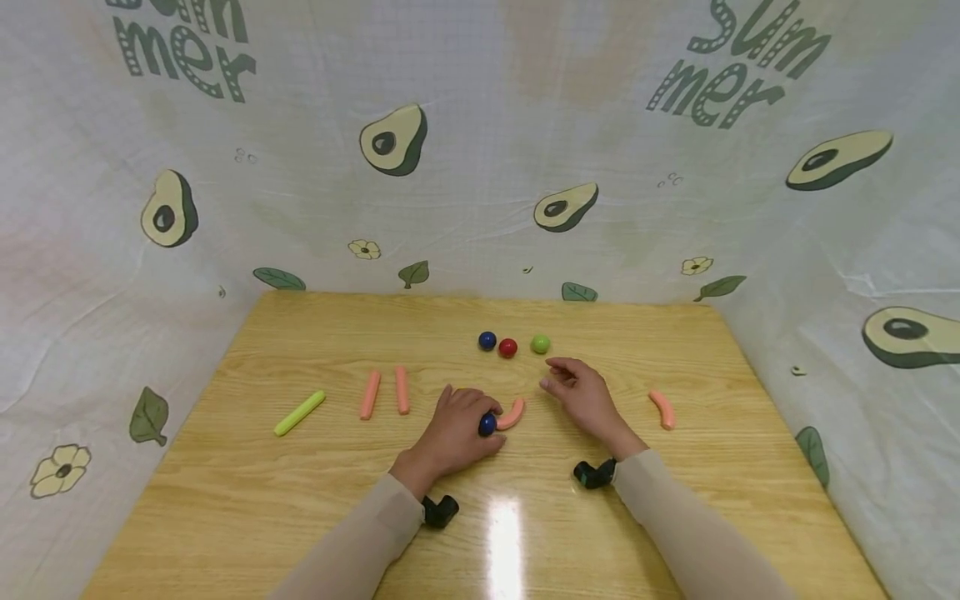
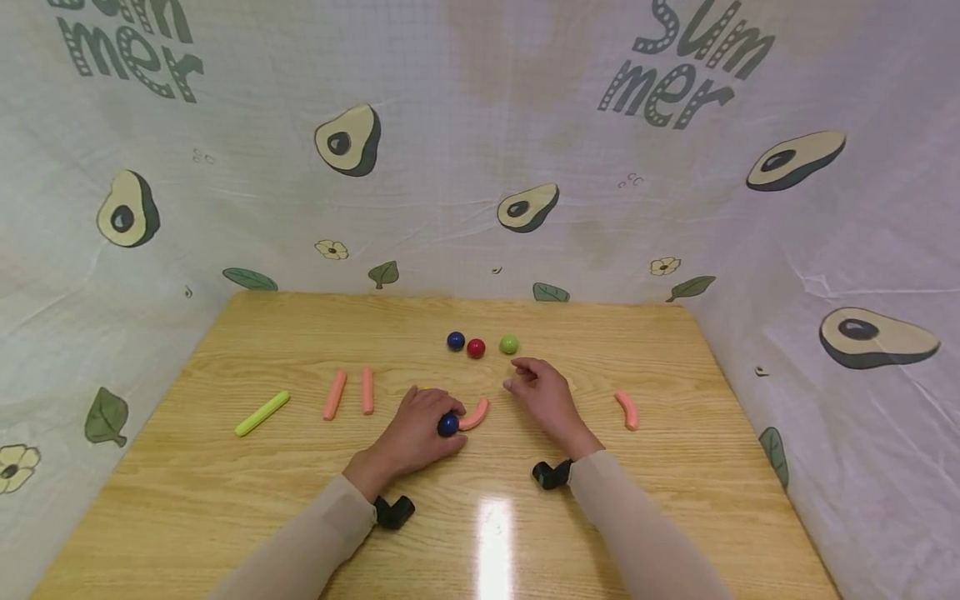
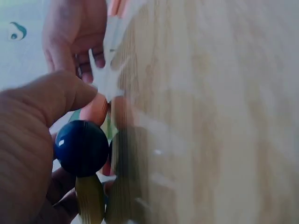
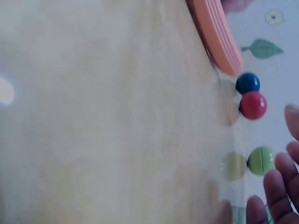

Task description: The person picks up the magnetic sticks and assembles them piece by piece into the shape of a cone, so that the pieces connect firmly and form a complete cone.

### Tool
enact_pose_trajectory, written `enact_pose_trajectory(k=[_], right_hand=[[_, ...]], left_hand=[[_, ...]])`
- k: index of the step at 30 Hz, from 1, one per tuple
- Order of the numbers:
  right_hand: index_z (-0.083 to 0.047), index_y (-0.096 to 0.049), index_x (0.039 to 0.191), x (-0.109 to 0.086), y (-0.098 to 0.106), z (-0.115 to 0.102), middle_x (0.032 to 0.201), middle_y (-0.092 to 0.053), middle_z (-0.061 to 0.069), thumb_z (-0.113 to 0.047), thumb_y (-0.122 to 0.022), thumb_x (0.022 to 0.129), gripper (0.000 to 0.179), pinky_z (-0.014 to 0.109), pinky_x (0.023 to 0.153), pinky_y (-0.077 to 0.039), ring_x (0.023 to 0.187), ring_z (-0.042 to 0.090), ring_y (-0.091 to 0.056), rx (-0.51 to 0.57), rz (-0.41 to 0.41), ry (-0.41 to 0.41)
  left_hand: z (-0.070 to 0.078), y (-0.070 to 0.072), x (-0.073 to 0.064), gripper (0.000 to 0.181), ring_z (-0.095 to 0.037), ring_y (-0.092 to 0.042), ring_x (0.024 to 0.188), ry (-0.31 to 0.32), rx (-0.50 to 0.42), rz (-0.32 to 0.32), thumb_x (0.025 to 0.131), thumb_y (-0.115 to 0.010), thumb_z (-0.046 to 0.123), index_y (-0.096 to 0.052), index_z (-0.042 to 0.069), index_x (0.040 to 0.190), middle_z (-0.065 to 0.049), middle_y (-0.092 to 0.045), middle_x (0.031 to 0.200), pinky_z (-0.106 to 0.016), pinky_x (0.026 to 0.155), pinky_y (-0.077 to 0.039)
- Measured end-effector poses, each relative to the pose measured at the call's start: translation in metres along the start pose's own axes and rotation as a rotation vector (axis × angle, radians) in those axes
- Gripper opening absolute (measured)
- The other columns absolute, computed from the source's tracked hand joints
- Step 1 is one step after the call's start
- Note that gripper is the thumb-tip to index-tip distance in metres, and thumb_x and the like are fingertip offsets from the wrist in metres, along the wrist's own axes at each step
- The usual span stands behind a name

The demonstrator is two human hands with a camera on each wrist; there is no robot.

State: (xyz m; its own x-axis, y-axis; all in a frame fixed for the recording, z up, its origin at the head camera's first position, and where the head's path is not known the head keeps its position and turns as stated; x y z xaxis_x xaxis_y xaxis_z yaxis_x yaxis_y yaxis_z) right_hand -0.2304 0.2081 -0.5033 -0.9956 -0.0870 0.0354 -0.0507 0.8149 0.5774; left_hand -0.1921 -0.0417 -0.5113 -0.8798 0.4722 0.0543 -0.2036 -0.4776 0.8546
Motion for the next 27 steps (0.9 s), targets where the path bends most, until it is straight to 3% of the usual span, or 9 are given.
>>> enact_pose_trajectory(k=[4, 13, 22, 27], right_hand=[[-0.006, -0.060, 0.145, 0.018, 0.006, 0.004, 0.136, -0.062, 0.018, -0.029, -0.071, 0.103, 0.049, 0.052, 0.100, -0.053, 0.122, 0.034, -0.059, 0.021, 0.039, -0.013], [-0.005, -0.056, 0.149, 0.054, 0.005, 0.011, 0.143, -0.055, 0.020, -0.028, -0.070, 0.103, 0.053, 0.055, 0.109, -0.045, 0.130, 0.037, -0.050, -0.019, 0.047, -0.001], [-0.003, -0.054, 0.150, 0.067, -0.002, 0.011, 0.147, -0.053, 0.022, -0.027, -0.070, 0.103, 0.055, 0.056, 0.114, -0.042, 0.133, 0.039, -0.049, -0.042, 0.022, -0.035], [0.002, -0.056, 0.146, 0.070, -0.003, 0.012, 0.141, -0.056, 0.024, -0.029, -0.070, 0.103, 0.054, 0.055, 0.110, -0.044, 0.127, 0.039, -0.053, -0.062, 0.025, -0.051]], left_hand=[[0.001, -0.001, 0.004, 0.038, -0.026, -0.055, 0.133, 0.032, 0.012, 0.012, 0.093, -0.078, 0.052, -0.072, 0.024, 0.119, 0.002, -0.067, 0.123, -0.066, 0.126, -0.019], [0.002, -0.005, 0.010, 0.027, -0.028, -0.058, 0.130, 0.046, 0.083, 0.040, 0.094, -0.079, 0.047, -0.074, 0.026, 0.109, 0.003, -0.071, 0.118, -0.067, 0.124, -0.025], [0.003, -0.005, 0.009, 0.019, -0.026, -0.059, 0.128, 0.056, 0.076, 0.035, 0.096, -0.078, 0.043, -0.074, 0.026, 0.105, 0.003, -0.070, 0.116, -0.065, 0.125, -0.025], [0.003, -0.003, 0.007, 0.018, -0.025, -0.059, 0.127, 0.051, 0.075, 0.040, 0.096, -0.079, 0.042, -0.074, 0.026, 0.103, 0.003, -0.069, 0.115, -0.065, 0.124, -0.026]])
Point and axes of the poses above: each hand's wrist, its own x-axis towards the middle knuckle, its own y-axis out of the back of the hand, z = x × y, the point moved 2 cm from there along x, towards the middle knuckle
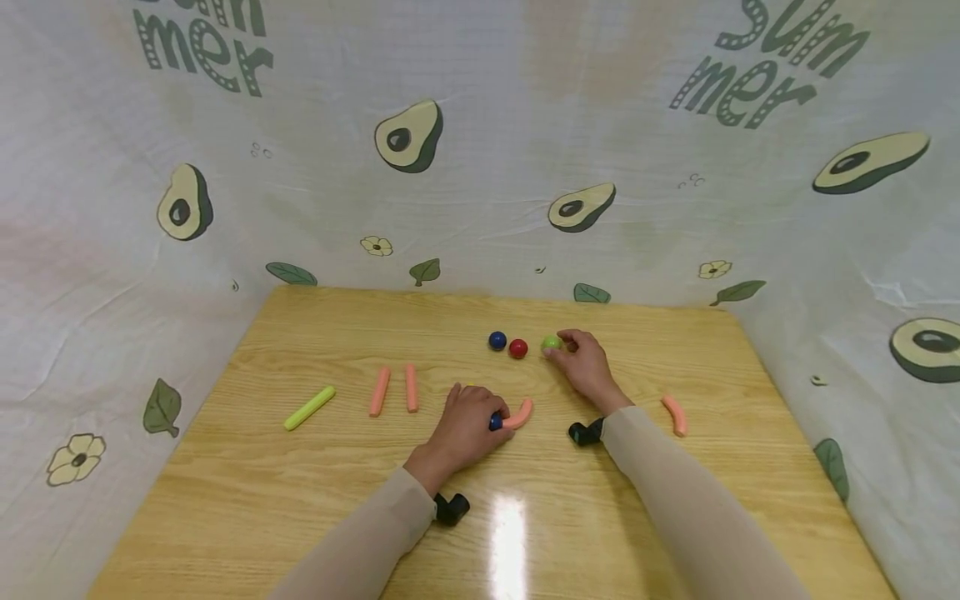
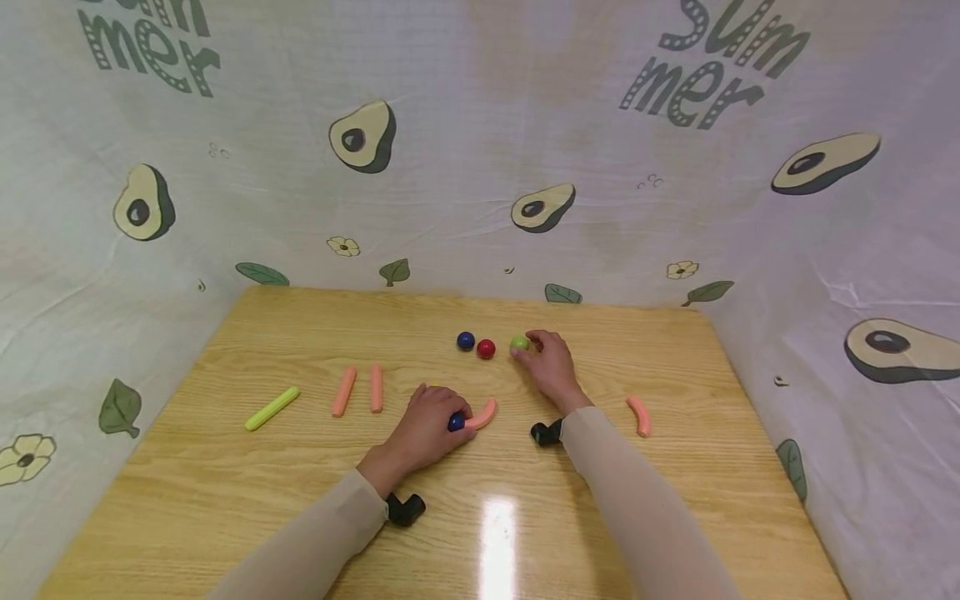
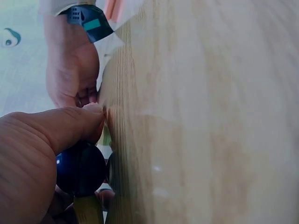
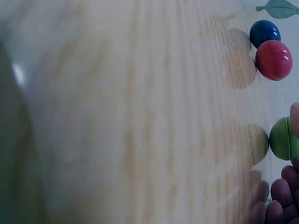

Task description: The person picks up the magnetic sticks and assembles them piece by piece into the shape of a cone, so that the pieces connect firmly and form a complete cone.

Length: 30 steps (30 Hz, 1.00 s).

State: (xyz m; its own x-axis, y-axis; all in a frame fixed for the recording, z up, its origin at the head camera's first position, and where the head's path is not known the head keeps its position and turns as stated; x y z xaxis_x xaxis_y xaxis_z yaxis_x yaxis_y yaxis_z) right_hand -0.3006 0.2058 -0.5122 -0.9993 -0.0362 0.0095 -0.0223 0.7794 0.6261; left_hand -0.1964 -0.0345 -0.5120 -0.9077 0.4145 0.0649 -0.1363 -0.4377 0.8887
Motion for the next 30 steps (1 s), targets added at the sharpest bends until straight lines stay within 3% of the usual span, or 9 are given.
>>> enact_pose_trajectory(k=[7, 16, 24, 30], right_hand=[[0.002, -0.062, 0.138, -0.001, 0.001, 0.000, 0.130, -0.064, 0.024, -0.029, -0.070, 0.103, 0.048, 0.052, 0.103, -0.048, 0.117, 0.036, -0.059, -0.024, 0.001, 0.015], [-0.003, -0.057, 0.144, -0.013, 0.005, -0.002, 0.138, -0.062, 0.021, -0.029, -0.069, 0.104, 0.049, 0.052, 0.108, -0.049, 0.126, 0.036, -0.059, 0.074, -0.025, 0.020], [-0.007, -0.063, 0.143, -0.035, 0.002, -0.010, 0.132, -0.065, 0.017, -0.026, -0.069, 0.105, 0.043, 0.038, 0.088, -0.052, 0.111, 0.030, -0.061, 0.066, -0.073, 0.074], [-0.011, -0.066, 0.140, -0.050, -0.004, -0.015, 0.130, -0.066, 0.014, -0.028, -0.072, 0.102, 0.042, 0.036, 0.086, -0.051, 0.105, 0.027, -0.059, 0.059, -0.129, 0.071]], left_hand=[[0.001, 0.002, -0.001, 0.018, -0.026, -0.059, 0.128, -0.001, -0.008, -0.009, 0.096, -0.079, 0.041, -0.073, 0.025, 0.103, 0.002, -0.068, 0.116, -0.065, 0.125, -0.025], [0.000, 0.002, -0.002, 0.018, -0.026, -0.059, 0.128, -0.005, -0.012, -0.016, 0.096, -0.079, 0.041, -0.074, 0.025, 0.104, 0.001, -0.068, 0.118, -0.065, 0.125, -0.024], [0.001, 0.003, -0.003, 0.017, -0.026, -0.059, 0.127, -0.014, -0.026, -0.016, 0.097, -0.078, 0.040, -0.073, 0.026, 0.102, 0.001, -0.069, 0.117, -0.066, 0.125, -0.024], [0.000, 0.003, -0.002, 0.017, -0.027, -0.058, 0.128, -0.020, -0.029, -0.018, 0.097, -0.078, 0.041, -0.073, 0.026, 0.101, 0.001, -0.069, 0.118, -0.066, 0.125, -0.024]])
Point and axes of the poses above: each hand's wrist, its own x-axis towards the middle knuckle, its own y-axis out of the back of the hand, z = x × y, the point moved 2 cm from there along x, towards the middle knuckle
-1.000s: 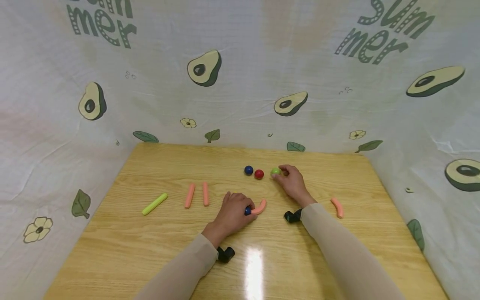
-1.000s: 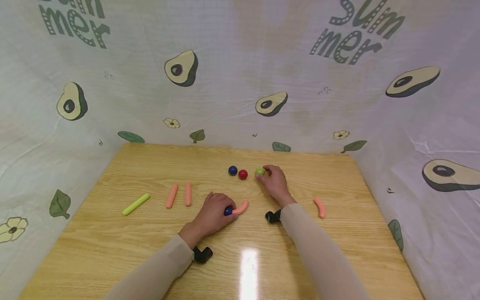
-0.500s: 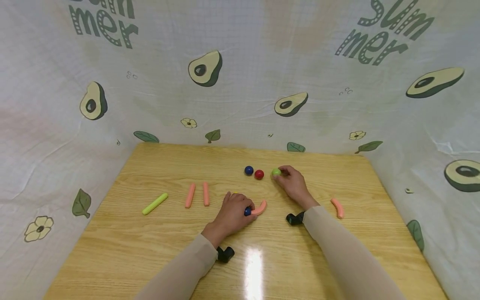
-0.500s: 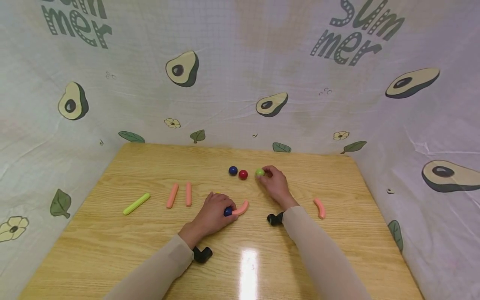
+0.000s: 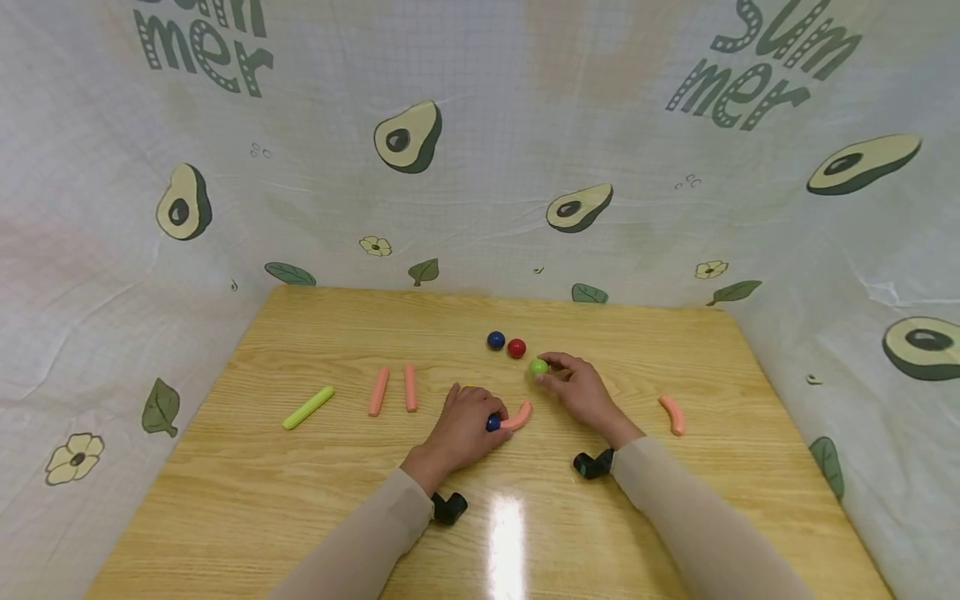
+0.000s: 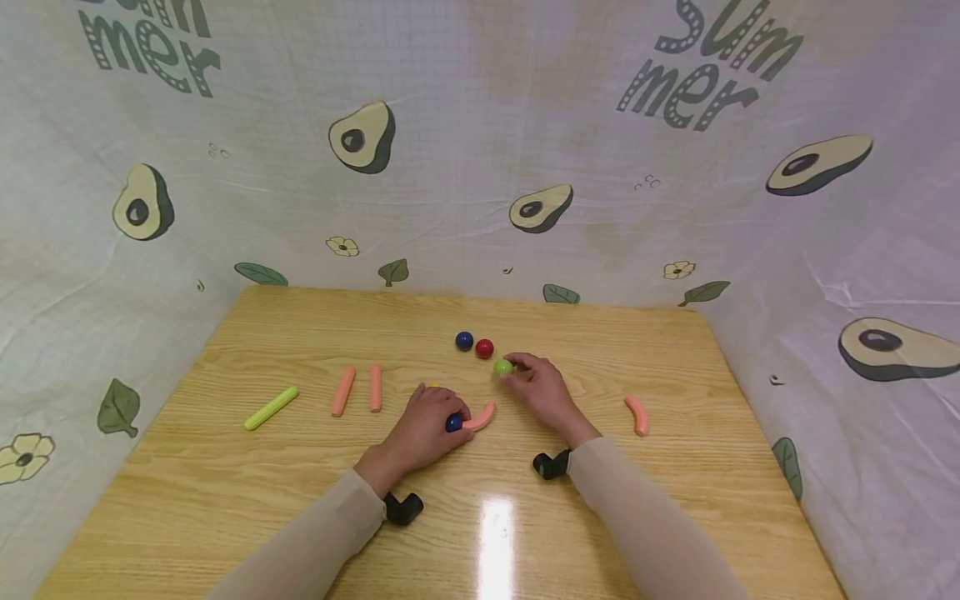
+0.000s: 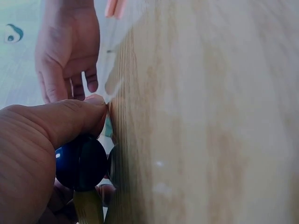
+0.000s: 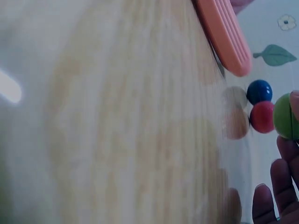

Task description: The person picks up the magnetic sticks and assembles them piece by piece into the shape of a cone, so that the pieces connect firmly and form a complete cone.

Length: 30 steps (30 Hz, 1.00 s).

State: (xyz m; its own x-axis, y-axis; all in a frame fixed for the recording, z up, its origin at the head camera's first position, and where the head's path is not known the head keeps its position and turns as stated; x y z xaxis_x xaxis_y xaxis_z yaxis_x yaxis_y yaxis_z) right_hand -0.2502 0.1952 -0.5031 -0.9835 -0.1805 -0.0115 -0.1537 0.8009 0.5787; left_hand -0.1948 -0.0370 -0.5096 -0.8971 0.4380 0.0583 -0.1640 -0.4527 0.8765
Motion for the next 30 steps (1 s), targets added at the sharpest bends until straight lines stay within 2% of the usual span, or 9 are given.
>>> enact_pose_trajectory(k=[6, 13, 30], right_hand=[[-0.013, -0.068, 0.139, -0.010, -0.008, 0.001, 0.123, -0.067, 0.008, -0.028, -0.074, 0.101, 0.041, 0.035, 0.086, -0.048, 0.100, 0.024, -0.057, -0.041, -0.039, 0.021], [-0.014, -0.068, 0.138, -0.016, -0.011, 0.002, 0.120, -0.067, 0.007, -0.026, -0.075, 0.100, 0.041, 0.038, 0.090, -0.047, 0.100, 0.021, -0.055, -0.036, -0.066, 0.062], [-0.015, -0.071, 0.135, -0.017, -0.013, 0.002, 0.125, -0.069, 0.004, -0.028, -0.075, 0.100, 0.037, 0.048, 0.104, -0.046, 0.114, 0.022, -0.057, -0.084, -0.118, 0.086]], left_hand=[[-0.002, -0.001, 0.000, 0.017, -0.026, -0.058, 0.127, -0.003, -0.009, -0.004, 0.097, -0.077, 0.042, -0.073, 0.026, 0.102, 0.002, -0.068, 0.117, -0.066, 0.125, -0.023], [-0.003, -0.002, 0.000, 0.017, -0.026, -0.059, 0.126, -0.009, -0.005, 0.002, 0.097, -0.077, 0.042, -0.074, 0.026, 0.102, 0.002, -0.068, 0.116, -0.066, 0.125, -0.023], [-0.001, -0.001, -0.001, 0.016, -0.027, -0.059, 0.126, -0.023, 0.011, 0.004, 0.096, -0.079, 0.040, -0.074, 0.025, 0.101, 0.001, -0.069, 0.114, -0.067, 0.124, -0.026]])
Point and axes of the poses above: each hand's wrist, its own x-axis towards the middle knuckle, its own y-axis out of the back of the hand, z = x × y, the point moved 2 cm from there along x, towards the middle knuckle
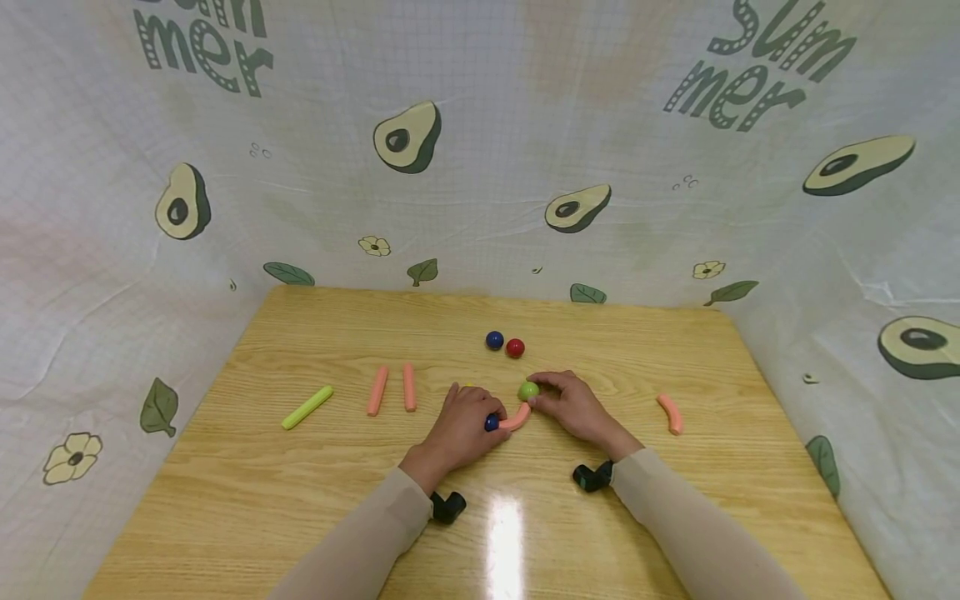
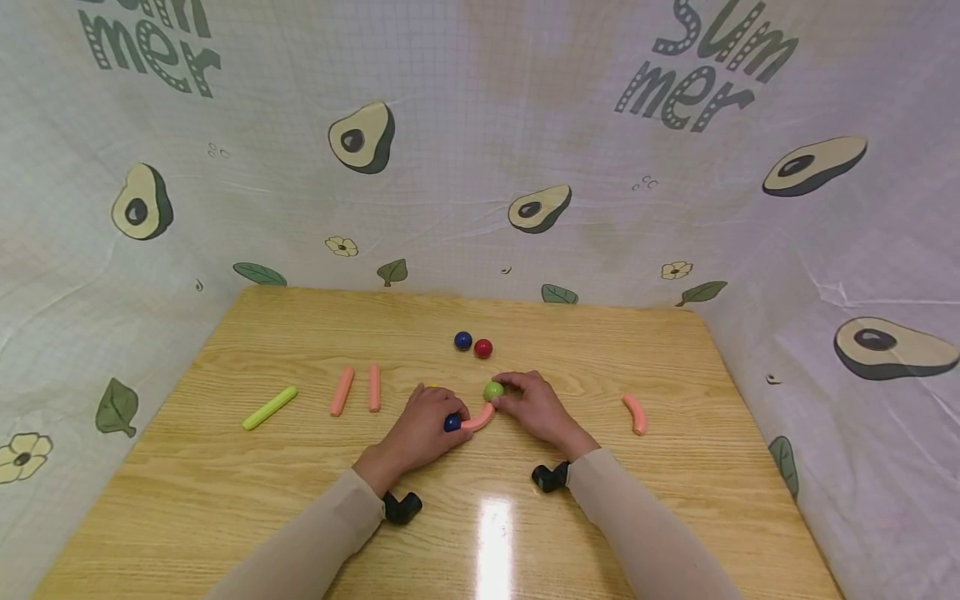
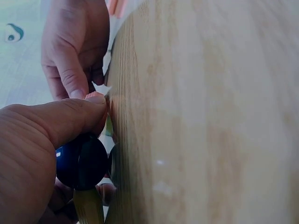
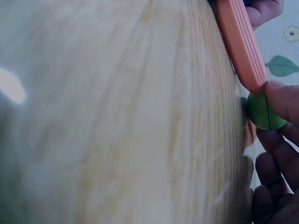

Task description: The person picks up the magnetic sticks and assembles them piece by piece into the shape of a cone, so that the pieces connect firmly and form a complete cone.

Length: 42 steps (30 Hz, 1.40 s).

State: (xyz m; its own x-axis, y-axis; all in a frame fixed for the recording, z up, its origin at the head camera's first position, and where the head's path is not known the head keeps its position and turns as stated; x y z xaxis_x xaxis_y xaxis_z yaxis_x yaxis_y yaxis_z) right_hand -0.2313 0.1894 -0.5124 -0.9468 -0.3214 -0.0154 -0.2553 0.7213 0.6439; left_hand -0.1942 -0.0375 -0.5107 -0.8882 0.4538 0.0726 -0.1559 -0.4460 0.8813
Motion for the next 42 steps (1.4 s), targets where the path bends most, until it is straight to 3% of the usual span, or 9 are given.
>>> enact_pose_trajectory(k=[10, 17, 25, 30, 42], right_hand=[[-0.015, -0.071, 0.134, -0.0007, 0.0005, -0.0020, 0.123, -0.069, 0.003, -0.026, -0.076, 0.099, 0.037, 0.046, 0.103, -0.046, 0.112, 0.021, -0.056, 0.027, -0.015, -0.001], [-0.015, -0.071, 0.136, -0.0022, 0.0010, -0.0030, 0.135, -0.067, 0.005, -0.026, -0.074, 0.100, 0.037, 0.050, 0.108, -0.043, 0.121, 0.024, -0.054, 0.029, -0.034, 0.006], [-0.017, -0.070, 0.136, -0.0022, 0.0018, -0.0006, 0.138, -0.064, 0.007, -0.028, -0.073, 0.101, 0.037, 0.052, 0.110, -0.044, 0.121, 0.025, -0.055, 0.028, -0.061, -0.028], [-0.016, -0.067, 0.141, -0.0022, 0.0019, -0.0002, 0.144, -0.063, 0.007, -0.027, -0.072, 0.102, 0.041, 0.056, 0.114, -0.042, 0.128, 0.027, -0.055, 0.047, -0.078, -0.023], [-0.018, -0.070, 0.132, -0.0018, 0.0016, 0.0008, 0.129, -0.066, 0.005, -0.031, -0.074, 0.100, 0.035, 0.050, 0.107, -0.043, 0.119, 0.026, -0.055, 0.042, -0.080, -0.039]], left_hand=[[0.0001, 0.0009, 0.0009, 0.017, -0.026, -0.059, 0.127, 0.010, -0.005, -0.006, 0.097, -0.077, 0.041, -0.074, 0.026, 0.103, 0.001, -0.069, 0.116, -0.066, 0.125, -0.024], [0.0002, 0.0022, 0.0002, 0.018, -0.026, -0.059, 0.125, 0.005, -0.027, -0.015, 0.097, -0.079, 0.039, -0.076, 0.025, 0.107, 0.001, -0.068, 0.115, -0.067, 0.125, -0.023], [0.0015, 0.0054, -0.0015, 0.017, -0.024, -0.062, 0.114, -0.053, -0.043, -0.003, 0.096, -0.080, 0.033, -0.078, 0.020, 0.107, -0.001, -0.070, 0.110, -0.053, 0.121, -0.034], [0.0021, 0.0063, -0.0020, 0.016, -0.026, -0.062, 0.115, -0.059, -0.056, -0.003, 0.097, -0.080, 0.031, -0.077, 0.019, 0.107, -0.002, -0.070, 0.111, -0.055, 0.123, -0.032], [-0.0005, 0.0036, -0.0014, 0.018, -0.025, -0.062, 0.117, -0.054, -0.048, -0.018, 0.096, -0.080, 0.033, -0.077, 0.020, 0.109, -0.001, -0.069, 0.113, -0.059, 0.125, -0.029]])
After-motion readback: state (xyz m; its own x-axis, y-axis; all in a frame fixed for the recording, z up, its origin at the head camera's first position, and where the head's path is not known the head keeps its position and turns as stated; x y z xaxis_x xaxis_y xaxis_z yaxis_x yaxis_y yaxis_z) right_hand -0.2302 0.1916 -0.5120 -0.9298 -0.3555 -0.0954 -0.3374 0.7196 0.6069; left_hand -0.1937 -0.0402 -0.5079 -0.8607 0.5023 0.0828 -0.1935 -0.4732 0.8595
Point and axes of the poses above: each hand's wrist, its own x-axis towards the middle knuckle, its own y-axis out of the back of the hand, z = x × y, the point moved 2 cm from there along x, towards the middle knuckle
